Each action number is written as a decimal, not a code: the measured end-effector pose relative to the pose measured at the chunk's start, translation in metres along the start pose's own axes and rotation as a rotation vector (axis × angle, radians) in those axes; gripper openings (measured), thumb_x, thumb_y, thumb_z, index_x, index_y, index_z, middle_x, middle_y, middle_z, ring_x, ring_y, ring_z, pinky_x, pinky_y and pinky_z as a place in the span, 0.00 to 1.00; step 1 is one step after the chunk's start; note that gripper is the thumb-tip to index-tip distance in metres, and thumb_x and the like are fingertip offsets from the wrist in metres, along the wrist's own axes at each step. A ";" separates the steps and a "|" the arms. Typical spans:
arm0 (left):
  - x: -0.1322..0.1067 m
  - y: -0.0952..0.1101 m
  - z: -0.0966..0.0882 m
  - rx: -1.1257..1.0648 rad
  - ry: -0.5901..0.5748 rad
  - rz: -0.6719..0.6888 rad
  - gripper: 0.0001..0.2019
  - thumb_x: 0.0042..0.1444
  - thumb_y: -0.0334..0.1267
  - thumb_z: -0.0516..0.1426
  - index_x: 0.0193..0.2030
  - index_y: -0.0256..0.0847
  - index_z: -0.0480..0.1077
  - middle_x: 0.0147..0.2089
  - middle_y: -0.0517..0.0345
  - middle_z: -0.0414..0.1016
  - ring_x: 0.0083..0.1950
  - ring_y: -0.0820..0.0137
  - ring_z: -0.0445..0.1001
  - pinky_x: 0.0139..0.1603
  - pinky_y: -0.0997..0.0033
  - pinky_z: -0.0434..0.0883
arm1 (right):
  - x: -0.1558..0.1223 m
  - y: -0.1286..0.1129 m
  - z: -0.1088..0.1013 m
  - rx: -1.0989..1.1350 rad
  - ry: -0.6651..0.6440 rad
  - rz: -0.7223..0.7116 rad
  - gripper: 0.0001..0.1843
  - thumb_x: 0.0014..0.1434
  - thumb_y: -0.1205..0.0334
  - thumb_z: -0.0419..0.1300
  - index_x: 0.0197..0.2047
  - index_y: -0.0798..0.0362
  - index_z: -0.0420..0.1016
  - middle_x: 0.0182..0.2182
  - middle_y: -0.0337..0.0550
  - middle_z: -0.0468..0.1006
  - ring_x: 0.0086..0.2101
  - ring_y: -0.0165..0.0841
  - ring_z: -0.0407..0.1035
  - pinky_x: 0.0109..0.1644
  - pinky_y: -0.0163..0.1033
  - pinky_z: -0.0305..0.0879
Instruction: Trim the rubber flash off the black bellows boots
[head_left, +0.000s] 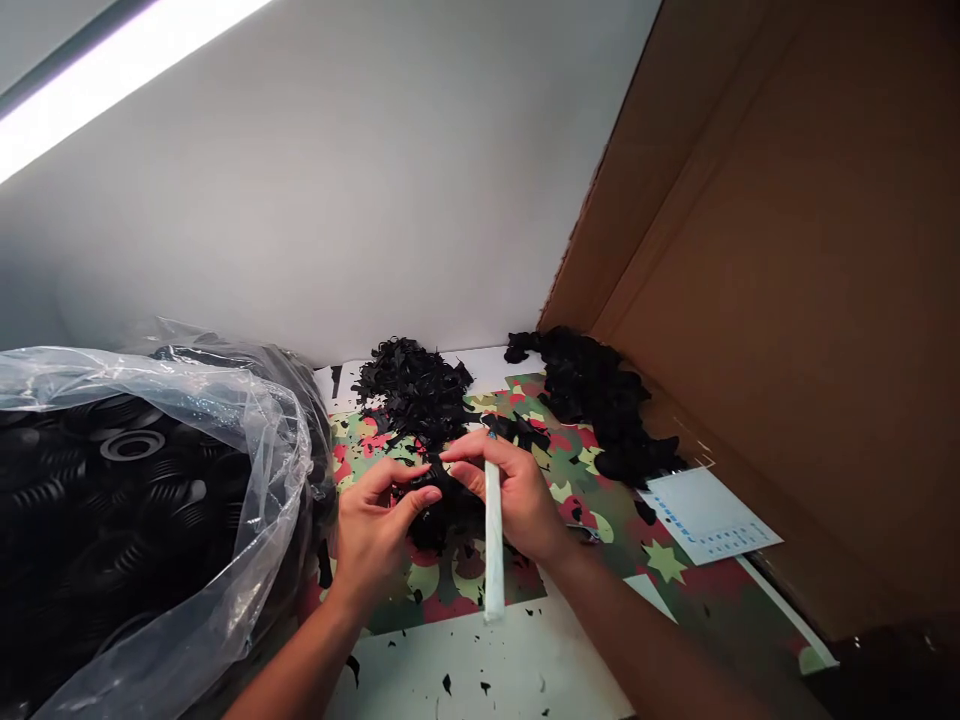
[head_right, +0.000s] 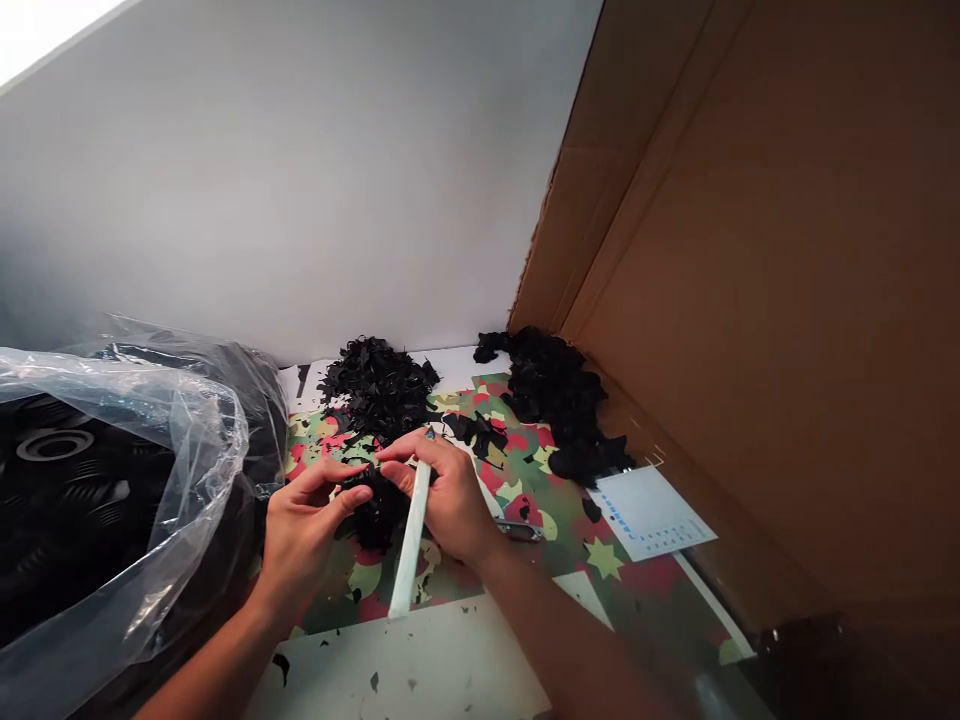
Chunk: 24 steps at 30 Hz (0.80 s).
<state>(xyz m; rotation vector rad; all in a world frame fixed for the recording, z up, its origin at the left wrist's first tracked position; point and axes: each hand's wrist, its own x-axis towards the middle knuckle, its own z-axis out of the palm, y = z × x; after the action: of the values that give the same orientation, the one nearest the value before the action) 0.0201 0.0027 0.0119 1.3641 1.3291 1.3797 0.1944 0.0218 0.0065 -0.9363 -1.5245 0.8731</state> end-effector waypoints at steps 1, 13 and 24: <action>0.000 0.000 -0.001 0.012 0.004 0.020 0.07 0.44 0.41 0.71 0.29 0.42 0.83 0.28 0.58 0.82 0.30 0.67 0.75 0.32 0.71 0.71 | -0.001 -0.002 0.000 -0.011 0.009 -0.028 0.09 0.65 0.55 0.63 0.39 0.48 0.83 0.36 0.43 0.82 0.39 0.37 0.76 0.45 0.41 0.71; 0.003 0.001 -0.001 0.154 -0.056 0.112 0.06 0.50 0.36 0.69 0.36 0.45 0.84 0.35 0.57 0.86 0.36 0.64 0.81 0.39 0.68 0.76 | -0.005 -0.008 0.003 -0.095 -0.067 -0.051 0.08 0.64 0.58 0.67 0.44 0.45 0.87 0.37 0.43 0.84 0.37 0.36 0.77 0.45 0.42 0.75; -0.003 0.000 0.001 0.063 0.016 0.120 0.04 0.48 0.38 0.70 0.32 0.44 0.84 0.29 0.58 0.84 0.29 0.68 0.77 0.31 0.72 0.71 | -0.003 -0.009 -0.003 -0.108 -0.097 -0.003 0.07 0.62 0.62 0.65 0.39 0.47 0.87 0.32 0.41 0.86 0.31 0.35 0.77 0.36 0.39 0.72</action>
<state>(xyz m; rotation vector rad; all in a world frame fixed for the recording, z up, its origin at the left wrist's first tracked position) 0.0212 0.0002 0.0118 1.4984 1.3293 1.4410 0.1966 0.0160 0.0136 -0.9808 -1.6703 0.8511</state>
